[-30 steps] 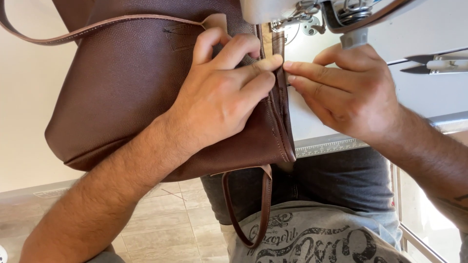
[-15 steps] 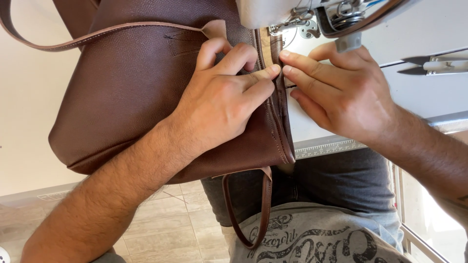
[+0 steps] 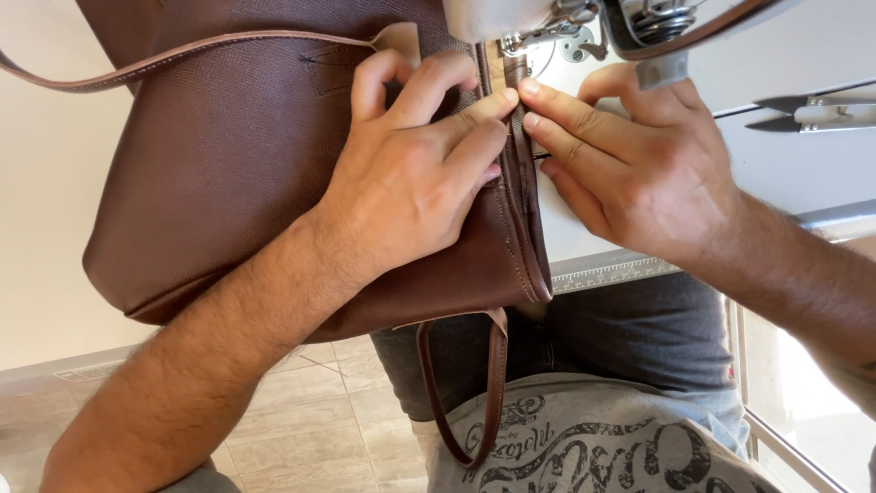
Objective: Reinforcing the seams of a brown leather bag using an industrial sewing machine.
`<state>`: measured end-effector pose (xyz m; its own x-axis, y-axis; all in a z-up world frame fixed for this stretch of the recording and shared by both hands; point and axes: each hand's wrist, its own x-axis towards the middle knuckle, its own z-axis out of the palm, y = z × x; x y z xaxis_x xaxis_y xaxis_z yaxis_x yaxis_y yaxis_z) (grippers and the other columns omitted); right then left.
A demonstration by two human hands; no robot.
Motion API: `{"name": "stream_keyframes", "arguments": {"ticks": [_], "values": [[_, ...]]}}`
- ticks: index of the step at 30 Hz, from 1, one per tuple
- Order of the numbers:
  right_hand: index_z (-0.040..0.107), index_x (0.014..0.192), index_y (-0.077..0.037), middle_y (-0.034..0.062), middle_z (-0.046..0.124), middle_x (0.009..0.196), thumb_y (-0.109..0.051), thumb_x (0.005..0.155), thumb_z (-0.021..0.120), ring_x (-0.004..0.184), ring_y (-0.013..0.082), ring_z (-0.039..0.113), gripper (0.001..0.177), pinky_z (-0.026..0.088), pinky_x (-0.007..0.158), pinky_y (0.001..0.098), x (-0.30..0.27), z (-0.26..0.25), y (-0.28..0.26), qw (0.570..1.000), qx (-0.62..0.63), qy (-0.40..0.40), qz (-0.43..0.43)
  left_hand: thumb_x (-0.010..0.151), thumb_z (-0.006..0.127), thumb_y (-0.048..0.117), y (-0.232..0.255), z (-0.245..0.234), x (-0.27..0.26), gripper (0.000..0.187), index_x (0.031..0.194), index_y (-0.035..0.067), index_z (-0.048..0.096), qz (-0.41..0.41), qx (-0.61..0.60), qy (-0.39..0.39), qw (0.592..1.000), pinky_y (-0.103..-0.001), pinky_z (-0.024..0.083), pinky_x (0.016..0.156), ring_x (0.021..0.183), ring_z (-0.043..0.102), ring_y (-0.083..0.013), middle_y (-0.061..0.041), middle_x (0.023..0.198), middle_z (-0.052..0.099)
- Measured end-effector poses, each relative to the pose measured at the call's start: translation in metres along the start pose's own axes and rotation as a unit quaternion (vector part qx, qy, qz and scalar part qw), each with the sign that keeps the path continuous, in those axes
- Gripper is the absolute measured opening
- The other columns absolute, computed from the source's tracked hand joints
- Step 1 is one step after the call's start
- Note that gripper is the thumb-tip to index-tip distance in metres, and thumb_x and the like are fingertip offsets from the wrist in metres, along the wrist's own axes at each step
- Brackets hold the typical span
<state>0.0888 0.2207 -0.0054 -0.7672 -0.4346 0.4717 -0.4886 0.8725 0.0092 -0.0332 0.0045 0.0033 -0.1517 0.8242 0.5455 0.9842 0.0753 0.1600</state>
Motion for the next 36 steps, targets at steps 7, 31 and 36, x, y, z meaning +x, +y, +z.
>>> {"name": "stream_keyframes", "arguments": {"ticks": [7,31,36], "values": [[0.079,0.125,0.004,0.0138,0.076,0.138,-0.013,0.110,0.066,0.106,0.0329,0.070,0.026,0.040,0.073,0.0389,-0.020,0.003,0.004,1.000,0.008,0.003,0.006,0.105,0.053,0.006,0.014,0.010,0.004,0.010,0.096,0.004,0.059,0.004,0.047,-0.035,0.998,-0.049,0.034,0.097,0.110,0.053,-0.0294,-0.005,0.116,0.074],[0.079,0.125,0.006,0.0155,0.075,0.138,-0.008,0.106,0.067,0.109,0.0336,0.067,0.027,0.044,0.079,0.0424,-0.023,0.010,0.009,1.000,0.020,-0.010,-0.004,0.095,0.079,0.010,0.006,0.021,-0.003,0.020,0.096,0.003,0.061,0.016,0.041,-0.043,0.998,-0.050,0.034,0.097,0.112,0.053,-0.0290,-0.004,0.112,0.076],[0.079,0.129,0.003,0.0145,0.074,0.141,-0.013,0.108,0.065,0.113,0.0342,0.067,0.030,0.047,0.085,0.0437,-0.021,0.007,0.008,1.000,0.013,-0.026,0.010,0.107,0.057,0.003,0.006,0.016,0.001,0.016,0.092,0.002,0.061,0.014,0.047,-0.025,0.998,-0.048,0.035,0.097,0.109,0.054,-0.0275,-0.004,0.095,0.073]]}}
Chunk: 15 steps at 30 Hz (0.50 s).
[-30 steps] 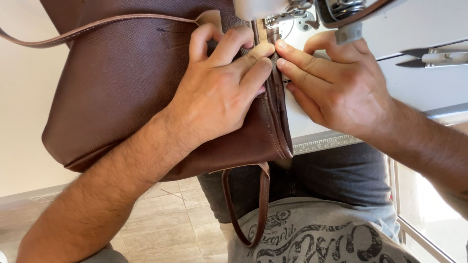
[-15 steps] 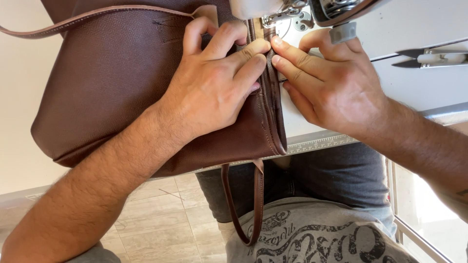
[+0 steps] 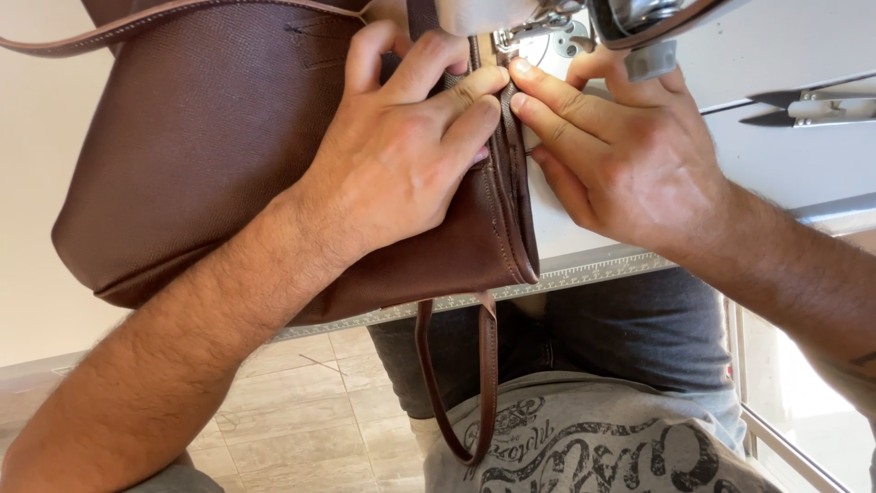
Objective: Reinforcing the seams of a brown leather bag using an industrial sewing machine.
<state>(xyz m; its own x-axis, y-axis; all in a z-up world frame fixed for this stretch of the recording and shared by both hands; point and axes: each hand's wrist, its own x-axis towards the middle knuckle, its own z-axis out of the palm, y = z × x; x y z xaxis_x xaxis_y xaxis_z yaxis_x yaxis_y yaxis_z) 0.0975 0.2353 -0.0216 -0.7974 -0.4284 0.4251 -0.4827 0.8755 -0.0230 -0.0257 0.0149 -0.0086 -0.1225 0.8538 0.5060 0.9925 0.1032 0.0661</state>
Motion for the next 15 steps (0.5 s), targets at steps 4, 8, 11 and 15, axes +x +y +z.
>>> {"name": "stream_keyframes", "arguments": {"ticks": [4,8,11,15], "values": [[0.077,0.130,0.005,0.0178,0.073,0.142,-0.013,0.108,0.062,0.113,0.0376,0.067,0.032,0.050,0.087,0.0455,0.008,-0.004,-0.001,1.000,0.016,-0.003,0.005,0.105,0.055,0.000,-0.003,-0.007,0.003,0.015,0.091,0.001,0.062,-0.001,0.003,-0.003,1.000,-0.047,0.037,0.094,0.108,0.055,-0.0278,-0.005,0.081,0.065],[0.077,0.132,0.000,0.0134,0.072,0.146,-0.017,0.107,0.064,0.113,0.0347,0.070,0.034,0.046,0.070,0.0408,0.004,-0.004,0.005,0.999,-0.022,-0.018,0.016,0.102,0.058,0.001,-0.006,-0.005,0.010,0.010,0.093,0.001,0.064,0.002,0.007,-0.008,1.000,-0.047,0.038,0.092,0.108,0.056,-0.0284,-0.004,0.080,0.065],[0.077,0.132,0.001,0.0140,0.071,0.146,-0.017,0.107,0.064,0.112,0.0344,0.071,0.033,0.045,0.064,0.0388,0.006,-0.005,0.003,1.000,-0.016,-0.017,0.017,0.102,0.055,0.002,-0.006,-0.007,0.010,0.015,0.088,0.004,0.061,-0.002,0.010,-0.012,1.000,-0.044,0.038,0.089,0.106,0.055,-0.0259,-0.007,0.088,0.066],[0.078,0.129,0.002,0.0151,0.074,0.142,-0.016,0.110,0.065,0.110,0.0355,0.070,0.030,0.045,0.069,0.0383,0.007,-0.006,0.005,1.000,0.014,0.003,0.017,0.103,0.058,0.003,-0.009,-0.007,0.012,0.011,0.098,0.000,0.067,0.009,-0.001,-0.011,1.000,-0.043,0.041,0.088,0.106,0.057,-0.0271,-0.007,0.115,0.075]]}}
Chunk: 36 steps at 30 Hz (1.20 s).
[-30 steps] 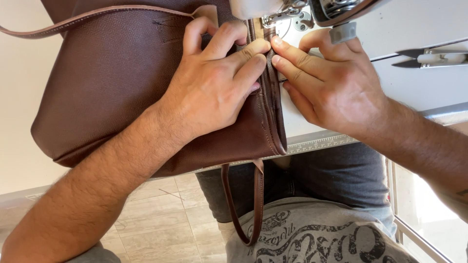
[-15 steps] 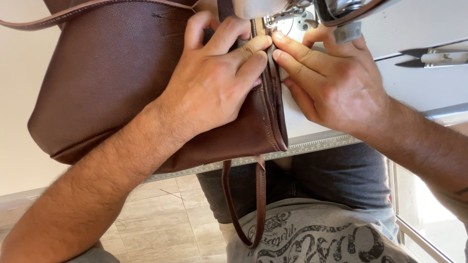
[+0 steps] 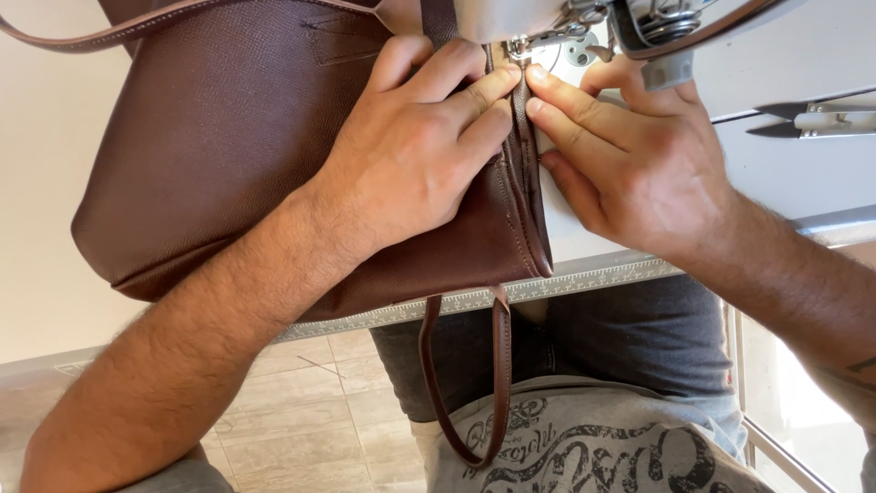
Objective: Reinforcing the seams of a brown leather bag using an industrial sewing machine.
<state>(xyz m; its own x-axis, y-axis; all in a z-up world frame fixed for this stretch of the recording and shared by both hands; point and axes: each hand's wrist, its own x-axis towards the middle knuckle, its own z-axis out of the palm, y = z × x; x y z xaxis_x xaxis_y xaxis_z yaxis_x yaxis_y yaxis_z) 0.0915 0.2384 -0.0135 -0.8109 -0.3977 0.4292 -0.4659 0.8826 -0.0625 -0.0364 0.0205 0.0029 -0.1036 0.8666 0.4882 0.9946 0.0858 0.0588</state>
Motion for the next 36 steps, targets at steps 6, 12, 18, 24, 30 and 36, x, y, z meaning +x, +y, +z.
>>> {"name": "stream_keyframes", "arguments": {"ticks": [6,12,18,24,30,36], "values": [[0.081,0.119,0.005,0.0163,0.079,0.130,-0.005,0.110,0.066,0.101,0.0357,0.068,0.020,0.045,0.085,0.0386,-0.004,-0.001,0.002,0.997,0.073,0.034,-0.010,0.105,0.059,-0.008,-0.002,-0.005,0.003,0.012,0.102,-0.009,0.071,0.011,-0.151,-0.012,0.988,-0.054,0.041,0.109,0.111,0.061,-0.0351,-0.017,0.109,0.074],[0.084,0.112,0.003,0.0138,0.081,0.124,-0.006,0.112,0.064,0.096,0.0326,0.067,0.021,0.042,0.084,0.0402,-0.006,-0.004,0.002,0.996,0.066,0.059,-0.020,0.104,0.064,-0.010,-0.001,-0.018,0.002,0.011,0.107,-0.007,0.075,0.006,-0.189,-0.071,0.979,-0.060,0.027,0.125,0.104,0.060,-0.0347,-0.014,0.098,0.072],[0.083,0.110,0.001,0.0118,0.081,0.125,-0.005,0.111,0.064,0.100,0.0312,0.066,0.020,0.043,0.087,0.0394,-0.005,-0.007,0.001,0.995,0.065,0.064,-0.039,0.102,0.062,-0.005,0.013,-0.020,-0.001,0.014,0.103,-0.010,0.075,0.008,-0.138,-0.061,0.989,-0.055,0.039,0.118,0.110,0.060,-0.0362,-0.019,0.124,0.073],[0.083,0.113,0.001,0.0113,0.080,0.128,-0.005,0.112,0.059,0.101,0.0306,0.067,0.025,0.044,0.088,0.0380,-0.004,-0.010,-0.001,0.996,0.063,0.049,-0.033,0.102,0.054,-0.002,0.019,-0.019,0.001,0.016,0.101,-0.008,0.069,0.000,-0.098,-0.064,0.993,-0.051,0.044,0.109,0.116,0.060,-0.0344,-0.019,0.130,0.071],[0.083,0.116,-0.001,0.0089,0.080,0.130,-0.005,0.112,0.059,0.101,0.0292,0.067,0.024,0.042,0.083,0.0375,-0.004,-0.012,-0.001,0.998,0.035,0.044,-0.034,0.102,0.053,0.003,0.020,-0.017,0.003,0.020,0.110,-0.009,0.068,-0.017,-0.090,-0.073,0.993,-0.049,0.045,0.102,0.122,0.058,-0.0344,-0.021,0.134,0.067],[0.082,0.113,-0.003,0.0050,0.080,0.129,-0.008,0.111,0.064,0.105,0.0244,0.062,0.019,0.041,0.083,0.0338,0.001,-0.014,-0.005,0.997,-0.039,0.045,-0.048,0.102,0.060,0.009,0.019,-0.016,0.001,0.032,0.128,-0.008,0.068,-0.023,-0.061,-0.070,0.995,-0.050,0.044,0.104,0.120,0.056,-0.0350,-0.017,0.133,0.068]]}}
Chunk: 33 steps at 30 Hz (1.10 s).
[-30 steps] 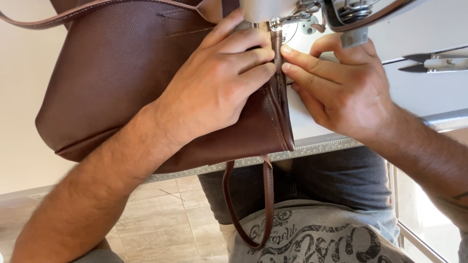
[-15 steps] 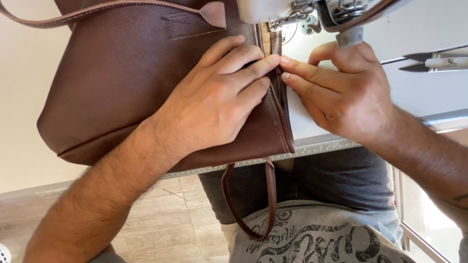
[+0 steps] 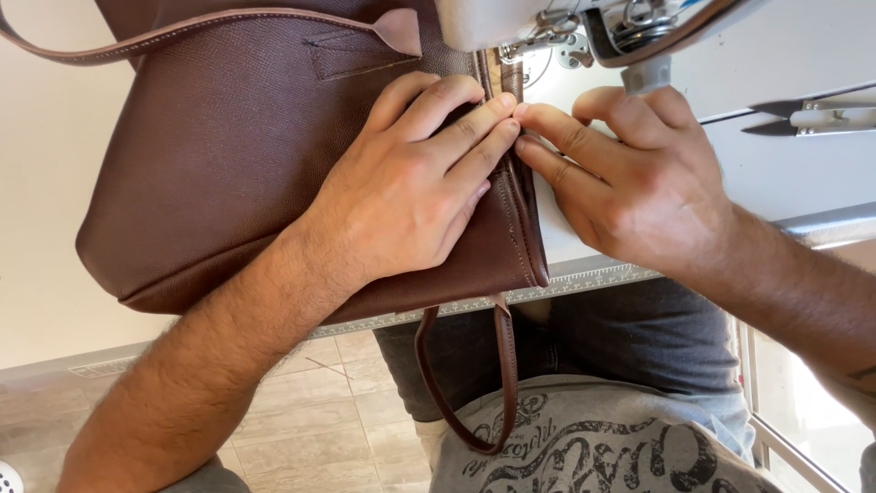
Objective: Reinforcing the seams of a brown leather bag using an industrial sewing machine.
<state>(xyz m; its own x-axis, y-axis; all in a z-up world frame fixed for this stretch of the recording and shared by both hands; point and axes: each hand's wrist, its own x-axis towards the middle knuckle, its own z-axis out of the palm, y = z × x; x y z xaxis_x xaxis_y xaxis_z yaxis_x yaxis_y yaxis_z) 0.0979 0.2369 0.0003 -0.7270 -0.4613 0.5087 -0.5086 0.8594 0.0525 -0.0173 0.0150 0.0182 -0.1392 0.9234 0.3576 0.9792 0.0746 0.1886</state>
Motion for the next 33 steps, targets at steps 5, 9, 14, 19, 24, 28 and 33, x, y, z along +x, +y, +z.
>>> {"name": "stream_keyframes", "arguments": {"ticks": [5,9,14,19,24,28,33], "values": [[0.081,0.113,-0.006,0.0028,0.078,0.132,-0.008,0.111,0.064,0.106,0.0239,0.062,0.017,0.042,0.081,0.0333,0.002,-0.002,-0.004,1.000,-0.019,-0.016,0.004,0.100,0.066,0.009,-0.001,0.001,-0.003,0.031,0.123,-0.011,0.071,0.004,-0.028,-0.008,1.000,-0.053,0.045,0.107,0.123,0.053,-0.0385,-0.019,0.136,0.064],[0.081,0.113,-0.007,0.0050,0.080,0.130,-0.003,0.109,0.067,0.103,0.0255,0.063,0.016,0.041,0.084,0.0352,0.001,-0.002,-0.004,1.000,0.001,-0.006,0.020,0.095,0.070,0.012,-0.001,0.000,-0.001,0.037,0.127,-0.007,0.066,-0.013,-0.035,-0.027,0.999,-0.053,0.042,0.105,0.125,0.052,-0.0358,-0.016,0.138,0.063],[0.080,0.125,0.001,0.0116,0.076,0.137,-0.003,0.109,0.061,0.108,0.0323,0.064,0.025,0.041,0.085,0.0396,0.000,0.000,-0.003,0.999,0.047,-0.012,0.024,0.087,0.075,0.011,-0.002,-0.002,0.001,0.039,0.122,-0.005,0.066,-0.015,-0.032,-0.023,0.999,-0.052,0.046,0.101,0.119,0.053,-0.0359,-0.015,0.137,0.063],[0.078,0.134,-0.002,0.0110,0.074,0.142,-0.004,0.106,0.061,0.110,0.0329,0.065,0.033,0.039,0.079,0.0404,-0.003,0.004,-0.003,0.997,0.043,-0.042,0.039,0.091,0.068,0.010,-0.003,0.000,0.001,0.027,0.112,-0.006,0.069,-0.002,-0.011,-0.003,1.000,-0.049,0.048,0.096,0.111,0.054,-0.0349,-0.016,0.130,0.067],[0.077,0.137,-0.003,0.0102,0.073,0.144,-0.006,0.107,0.061,0.110,0.0316,0.065,0.034,0.038,0.077,0.0404,-0.003,0.002,-0.003,0.997,0.038,-0.051,0.047,0.089,0.067,0.014,-0.003,0.000,0.004,0.032,0.115,-0.005,0.067,0.001,0.004,-0.014,1.000,-0.049,0.047,0.095,0.111,0.053,-0.0351,-0.016,0.125,0.065],[0.076,0.139,-0.004,0.0110,0.071,0.147,-0.006,0.105,0.062,0.112,0.0342,0.066,0.036,0.038,0.076,0.0418,-0.007,0.003,-0.003,0.995,0.055,-0.066,0.053,0.092,0.066,0.014,-0.003,0.002,0.002,0.030,0.115,-0.005,0.067,0.006,0.013,-0.013,1.000,-0.048,0.048,0.095,0.112,0.054,-0.0354,-0.016,0.130,0.065],[0.077,0.137,-0.001,0.0126,0.073,0.145,-0.005,0.104,0.062,0.112,0.0345,0.064,0.036,0.039,0.078,0.0434,-0.007,0.003,-0.002,0.996,0.055,-0.057,0.047,0.093,0.066,0.012,-0.004,0.003,0.003,0.028,0.115,-0.006,0.069,0.014,0.020,0.001,1.000,-0.048,0.049,0.093,0.111,0.055,-0.0352,-0.017,0.129,0.068]]}}
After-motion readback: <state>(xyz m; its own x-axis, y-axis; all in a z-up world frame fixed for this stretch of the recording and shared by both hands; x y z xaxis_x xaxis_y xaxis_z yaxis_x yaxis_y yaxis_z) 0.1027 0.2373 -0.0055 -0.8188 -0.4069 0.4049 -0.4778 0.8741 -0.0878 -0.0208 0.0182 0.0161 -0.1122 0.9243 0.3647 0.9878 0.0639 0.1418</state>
